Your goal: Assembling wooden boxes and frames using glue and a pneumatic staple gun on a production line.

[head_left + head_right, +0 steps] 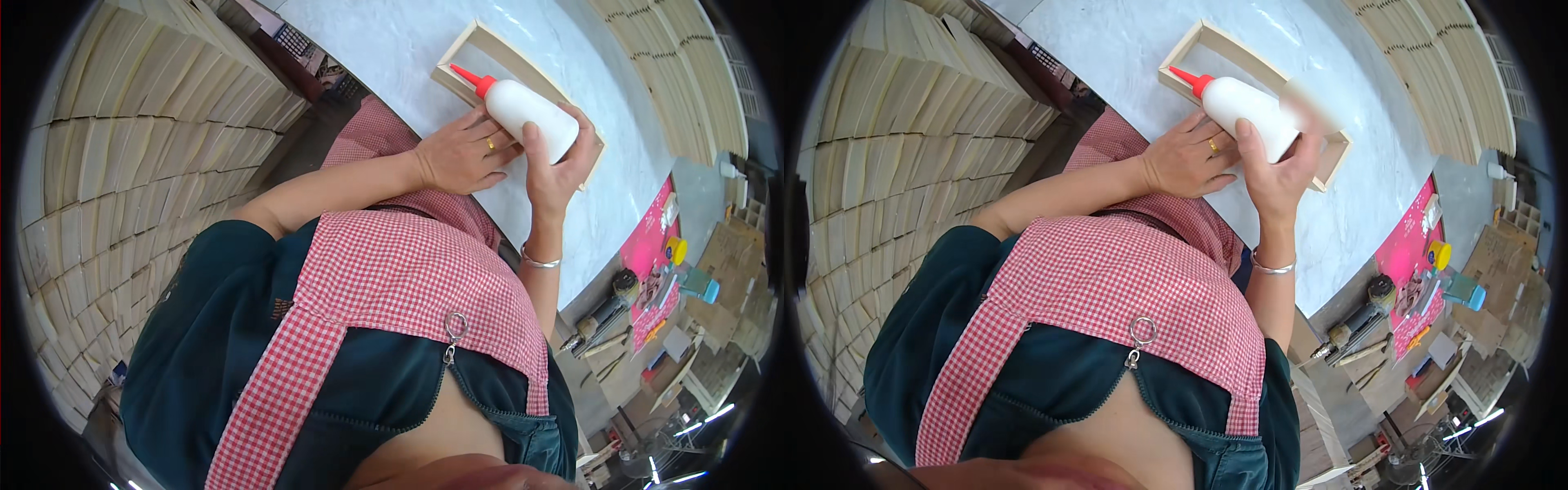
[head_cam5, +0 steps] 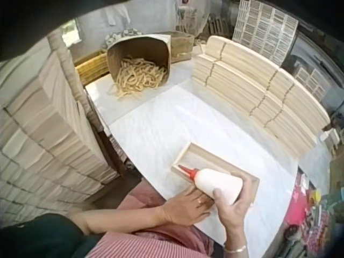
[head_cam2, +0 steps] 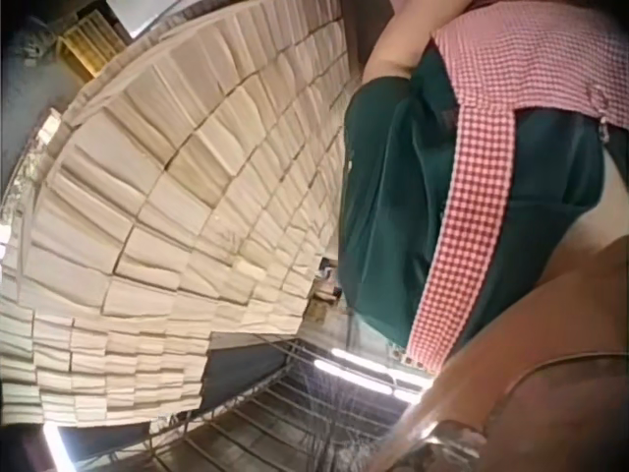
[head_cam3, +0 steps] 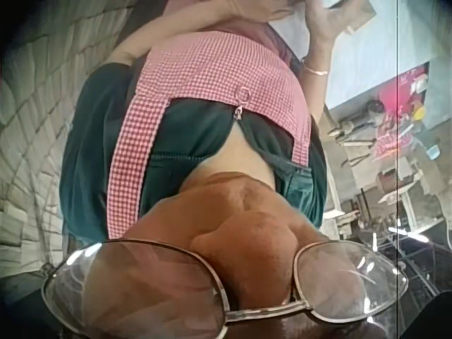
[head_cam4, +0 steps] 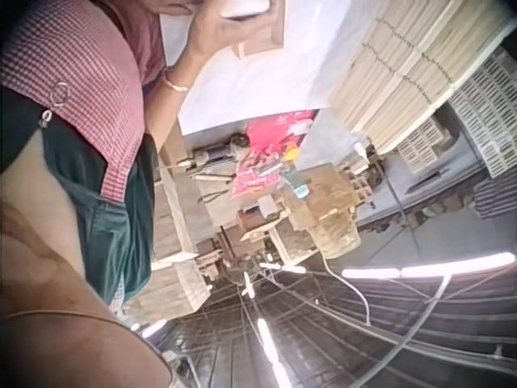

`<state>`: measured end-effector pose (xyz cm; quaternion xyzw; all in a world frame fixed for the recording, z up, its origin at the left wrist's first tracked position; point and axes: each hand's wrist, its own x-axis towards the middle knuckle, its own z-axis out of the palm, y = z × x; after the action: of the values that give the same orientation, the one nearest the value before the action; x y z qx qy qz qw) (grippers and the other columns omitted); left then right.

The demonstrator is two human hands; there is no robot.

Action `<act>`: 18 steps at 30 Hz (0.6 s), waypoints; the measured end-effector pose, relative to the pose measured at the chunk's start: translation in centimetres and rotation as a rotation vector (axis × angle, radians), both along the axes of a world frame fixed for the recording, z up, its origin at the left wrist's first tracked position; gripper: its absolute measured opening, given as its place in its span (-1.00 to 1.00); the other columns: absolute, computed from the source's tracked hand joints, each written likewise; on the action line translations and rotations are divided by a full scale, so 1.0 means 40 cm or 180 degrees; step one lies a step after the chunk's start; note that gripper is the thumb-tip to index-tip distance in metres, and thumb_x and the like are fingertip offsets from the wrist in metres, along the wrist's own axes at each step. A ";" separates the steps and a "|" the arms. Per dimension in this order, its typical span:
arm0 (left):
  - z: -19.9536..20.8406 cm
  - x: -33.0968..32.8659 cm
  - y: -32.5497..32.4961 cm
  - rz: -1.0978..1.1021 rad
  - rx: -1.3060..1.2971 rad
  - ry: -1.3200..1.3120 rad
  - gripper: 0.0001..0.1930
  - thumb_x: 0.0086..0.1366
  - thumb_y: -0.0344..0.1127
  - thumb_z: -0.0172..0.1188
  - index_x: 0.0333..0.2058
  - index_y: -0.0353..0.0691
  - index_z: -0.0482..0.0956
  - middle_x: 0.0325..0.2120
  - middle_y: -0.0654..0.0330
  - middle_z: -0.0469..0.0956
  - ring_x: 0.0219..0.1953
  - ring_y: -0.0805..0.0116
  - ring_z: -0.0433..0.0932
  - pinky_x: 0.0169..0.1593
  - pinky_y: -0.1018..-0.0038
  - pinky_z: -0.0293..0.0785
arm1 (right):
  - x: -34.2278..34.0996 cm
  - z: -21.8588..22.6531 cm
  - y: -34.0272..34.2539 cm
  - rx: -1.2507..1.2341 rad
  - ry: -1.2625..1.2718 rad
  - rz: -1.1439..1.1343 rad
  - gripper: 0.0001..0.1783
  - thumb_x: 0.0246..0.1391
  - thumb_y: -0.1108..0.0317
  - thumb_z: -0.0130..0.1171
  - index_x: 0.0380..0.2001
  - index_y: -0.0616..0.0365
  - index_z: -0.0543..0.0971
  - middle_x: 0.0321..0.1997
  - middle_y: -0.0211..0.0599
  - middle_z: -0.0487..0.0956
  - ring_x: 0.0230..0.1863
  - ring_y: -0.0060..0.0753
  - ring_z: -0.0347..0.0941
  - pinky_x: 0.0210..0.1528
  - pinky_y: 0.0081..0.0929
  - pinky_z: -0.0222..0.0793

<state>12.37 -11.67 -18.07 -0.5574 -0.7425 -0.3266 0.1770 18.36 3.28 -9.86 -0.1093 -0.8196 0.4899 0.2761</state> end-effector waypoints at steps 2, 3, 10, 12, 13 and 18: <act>-0.004 0.000 0.000 -0.0058 0.0008 -0.0029 -0.49 0.28 -0.13 0.20 0.14 -0.27 0.50 0.14 0.04 0.47 0.19 0.09 0.40 0.40 -0.04 0.18 | -0.018 0.002 -0.007 -0.0002 0.0004 0.0140 -0.38 0.00 0.36 0.43 0.12 0.20 0.43 -0.06 -0.12 0.55 -0.15 -0.24 0.54 -0.15 -0.43 0.54; -0.007 0.000 0.000 -0.0089 0.0013 -0.0042 -0.49 0.28 -0.12 0.20 0.13 -0.28 0.50 0.14 0.02 0.47 0.18 0.08 0.40 0.40 -0.05 0.19 | -0.024 0.004 -0.009 -0.0003 0.0006 0.0207 -0.37 -0.02 0.36 0.44 0.12 0.20 0.42 -0.06 -0.12 0.55 -0.15 -0.23 0.55 -0.13 -0.42 0.54; -0.009 -0.003 0.000 -0.0056 0.0106 0.0020 -0.53 0.29 -0.13 0.20 0.08 -0.29 0.53 0.14 -0.02 0.47 0.20 0.05 0.40 0.39 -0.05 0.19 | -0.050 0.010 -0.014 0.0026 -0.0085 0.0290 -0.37 -0.04 0.35 0.46 0.10 0.20 0.43 -0.08 -0.11 0.57 -0.16 -0.21 0.56 -0.14 -0.40 0.53; -0.009 -0.003 0.001 -0.0091 0.0100 -0.0039 -0.55 0.28 -0.13 0.20 0.05 -0.29 0.54 0.15 -0.04 0.46 0.23 0.04 0.39 0.40 -0.05 0.18 | -0.057 0.009 -0.011 0.0143 -0.0044 0.0256 -0.37 -0.04 0.35 0.46 0.09 0.20 0.43 -0.08 -0.11 0.58 -0.17 -0.21 0.56 -0.14 -0.39 0.53; -0.009 -0.003 0.001 -0.0109 0.0095 -0.0067 -0.56 0.28 -0.13 0.20 0.04 -0.29 0.54 0.16 -0.04 0.46 0.24 0.04 0.38 0.40 -0.05 0.17 | -0.060 0.008 -0.010 0.0201 -0.0023 0.0240 -0.38 -0.04 0.35 0.47 0.09 0.21 0.44 -0.08 -0.11 0.58 -0.17 -0.22 0.56 -0.15 -0.39 0.53; 0.002 -0.007 0.004 -0.0096 0.0119 -0.0026 -0.58 0.28 -0.14 0.20 0.00 -0.29 0.56 0.24 -0.06 0.41 0.35 0.02 0.31 0.43 -0.04 0.12 | -0.093 0.007 0.001 0.0484 0.0060 0.0065 -0.37 -0.05 0.32 0.48 0.08 0.21 0.44 -0.08 -0.13 0.58 -0.19 -0.24 0.56 -0.16 -0.39 0.53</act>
<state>12.11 -11.53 -18.00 -0.5638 -0.7285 -0.3453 0.1794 14.64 3.33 -9.57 -0.0751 -0.8529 0.4300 0.2862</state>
